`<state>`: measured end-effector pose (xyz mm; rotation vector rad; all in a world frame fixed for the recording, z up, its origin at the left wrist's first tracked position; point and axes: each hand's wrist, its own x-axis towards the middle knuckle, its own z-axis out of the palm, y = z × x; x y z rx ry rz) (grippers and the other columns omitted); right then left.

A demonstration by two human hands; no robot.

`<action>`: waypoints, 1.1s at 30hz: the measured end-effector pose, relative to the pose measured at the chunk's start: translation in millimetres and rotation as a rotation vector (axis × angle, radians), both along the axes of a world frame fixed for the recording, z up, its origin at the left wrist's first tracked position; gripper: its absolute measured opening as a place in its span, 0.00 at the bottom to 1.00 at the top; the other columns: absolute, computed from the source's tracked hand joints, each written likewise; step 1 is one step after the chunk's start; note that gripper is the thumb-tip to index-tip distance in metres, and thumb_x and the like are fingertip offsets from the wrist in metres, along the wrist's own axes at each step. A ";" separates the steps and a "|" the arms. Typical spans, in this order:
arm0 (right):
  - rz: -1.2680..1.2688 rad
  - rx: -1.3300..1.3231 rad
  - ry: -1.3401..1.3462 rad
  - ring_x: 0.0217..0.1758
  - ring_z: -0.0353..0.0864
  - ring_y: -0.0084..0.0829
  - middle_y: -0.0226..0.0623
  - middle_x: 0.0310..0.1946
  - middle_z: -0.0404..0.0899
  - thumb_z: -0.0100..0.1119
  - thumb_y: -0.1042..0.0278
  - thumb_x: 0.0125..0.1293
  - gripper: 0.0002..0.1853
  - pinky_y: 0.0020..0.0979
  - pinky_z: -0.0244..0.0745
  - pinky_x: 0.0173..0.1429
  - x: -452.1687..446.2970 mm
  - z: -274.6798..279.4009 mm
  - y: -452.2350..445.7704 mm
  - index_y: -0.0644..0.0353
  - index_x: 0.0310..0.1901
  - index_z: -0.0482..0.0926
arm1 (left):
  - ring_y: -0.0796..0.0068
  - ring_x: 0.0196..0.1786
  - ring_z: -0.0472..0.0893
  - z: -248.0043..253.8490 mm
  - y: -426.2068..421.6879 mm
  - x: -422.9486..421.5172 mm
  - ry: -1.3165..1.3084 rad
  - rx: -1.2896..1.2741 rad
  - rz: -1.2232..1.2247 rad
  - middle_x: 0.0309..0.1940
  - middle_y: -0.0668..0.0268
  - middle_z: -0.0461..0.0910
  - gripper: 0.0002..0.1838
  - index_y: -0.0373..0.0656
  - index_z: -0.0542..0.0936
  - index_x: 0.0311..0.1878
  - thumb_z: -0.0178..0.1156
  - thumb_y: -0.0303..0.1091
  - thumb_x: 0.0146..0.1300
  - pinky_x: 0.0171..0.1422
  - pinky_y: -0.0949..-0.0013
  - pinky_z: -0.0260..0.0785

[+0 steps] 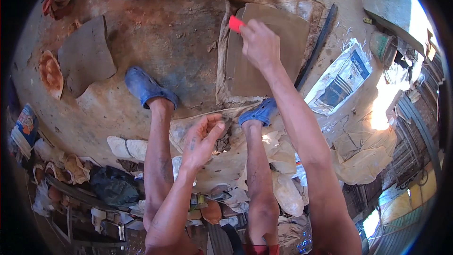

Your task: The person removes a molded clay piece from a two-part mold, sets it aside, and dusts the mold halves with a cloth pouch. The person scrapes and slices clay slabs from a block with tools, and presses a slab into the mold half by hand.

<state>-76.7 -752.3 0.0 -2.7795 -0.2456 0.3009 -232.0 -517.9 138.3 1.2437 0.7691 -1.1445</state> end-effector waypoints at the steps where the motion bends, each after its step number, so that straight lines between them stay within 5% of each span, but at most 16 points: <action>1: 0.120 -0.003 0.036 0.44 0.83 0.39 0.35 0.40 0.80 0.66 0.71 0.58 0.07 0.43 0.83 0.43 -19.7 4.8 -1.5 0.56 0.39 0.86 | 0.77 0.55 0.83 -0.3 1.0 -0.9 0.010 0.005 0.002 0.57 0.62 0.86 0.23 0.37 0.77 0.69 0.62 0.42 0.80 0.57 0.71 0.74; 8: 0.219 0.056 0.127 0.47 0.82 0.35 0.34 0.40 0.79 0.67 0.68 0.54 0.19 0.41 0.82 0.42 -193.7 24.4 14.0 0.60 0.50 0.87 | 0.79 0.53 0.83 -7.2 3.2 -1.1 0.011 0.047 -0.025 0.57 0.63 0.86 0.22 0.39 0.78 0.68 0.63 0.41 0.80 0.56 0.72 0.74; 13: 0.073 0.388 0.388 0.49 0.83 0.37 0.36 0.42 0.81 0.68 0.64 0.58 0.21 0.42 0.84 0.46 -233.6 42.8 45.6 0.62 0.52 0.87 | 0.81 0.52 0.84 -9.8 0.4 0.3 0.017 0.085 -0.065 0.56 0.66 0.87 0.21 0.40 0.78 0.67 0.63 0.42 0.80 0.56 0.73 0.73; 15: -0.058 0.355 0.371 0.47 0.86 0.40 0.38 0.41 0.84 0.69 0.62 0.61 0.15 0.44 0.84 0.46 -248.3 43.7 21.2 0.61 0.46 0.88 | 0.82 0.53 0.84 -10.9 -3.2 -0.9 0.020 0.116 -0.030 0.55 0.68 0.87 0.21 0.41 0.79 0.67 0.63 0.41 0.79 0.56 0.74 0.73; 17: -0.426 0.032 0.355 0.43 0.87 0.45 0.42 0.38 0.87 0.69 0.61 0.65 0.10 0.46 0.83 0.46 -279.3 21.2 -34.3 0.59 0.40 0.88 | 0.82 0.53 0.84 -13.8 -11.3 -7.9 0.031 0.136 -0.041 0.55 0.68 0.87 0.21 0.41 0.79 0.67 0.63 0.42 0.79 0.56 0.75 0.72; 18: -0.765 0.089 0.269 0.39 0.87 0.49 0.45 0.37 0.88 0.67 0.63 0.66 0.08 0.48 0.82 0.47 -284.1 12.0 -71.1 0.58 0.36 0.88 | 0.82 0.53 0.84 -16.7 -14.8 -13.2 0.028 0.146 -0.068 0.56 0.68 0.87 0.22 0.41 0.79 0.67 0.63 0.43 0.79 0.57 0.74 0.72; 20: -1.029 -0.128 0.327 0.48 0.86 0.57 0.53 0.43 0.87 0.67 0.56 0.70 0.17 0.53 0.80 0.53 -288.9 -12.0 -146.3 0.61 0.50 0.86 | 0.79 0.54 0.85 -21.0 -23.4 -25.1 0.024 0.164 -0.156 0.56 0.66 0.87 0.23 0.40 0.78 0.67 0.63 0.44 0.79 0.57 0.72 0.73; 22: -0.935 -0.225 0.219 0.55 0.84 0.60 0.58 0.50 0.85 0.68 0.53 0.72 0.23 0.55 0.77 0.59 -283.7 -41.0 -199.7 0.62 0.59 0.81 | 0.78 0.53 0.84 -23.5 -39.7 -37.4 0.037 0.174 -0.193 0.55 0.65 0.86 0.22 0.37 0.79 0.67 0.63 0.41 0.79 0.55 0.72 0.73; 27: -0.962 -0.086 0.412 0.58 0.82 0.60 0.59 0.54 0.83 0.68 0.56 0.72 0.24 0.56 0.76 0.62 -269.5 -72.6 -231.8 0.66 0.60 0.78 | 0.75 0.54 0.84 -34.1 -83.3 -60.6 -0.114 0.191 -0.276 0.52 0.61 0.87 0.19 0.36 0.79 0.66 0.63 0.35 0.78 0.58 0.69 0.76; 33: -1.157 0.383 0.273 0.48 0.83 0.60 0.60 0.40 0.83 0.57 0.60 0.78 0.18 0.54 0.75 0.54 -297.7 31.0 -249.4 0.70 0.55 0.78 | 0.75 0.59 0.82 -46.8 -265.6 7.7 -0.418 0.009 -0.454 0.56 0.60 0.85 0.23 0.31 0.78 0.67 0.66 0.35 0.76 0.65 0.66 0.75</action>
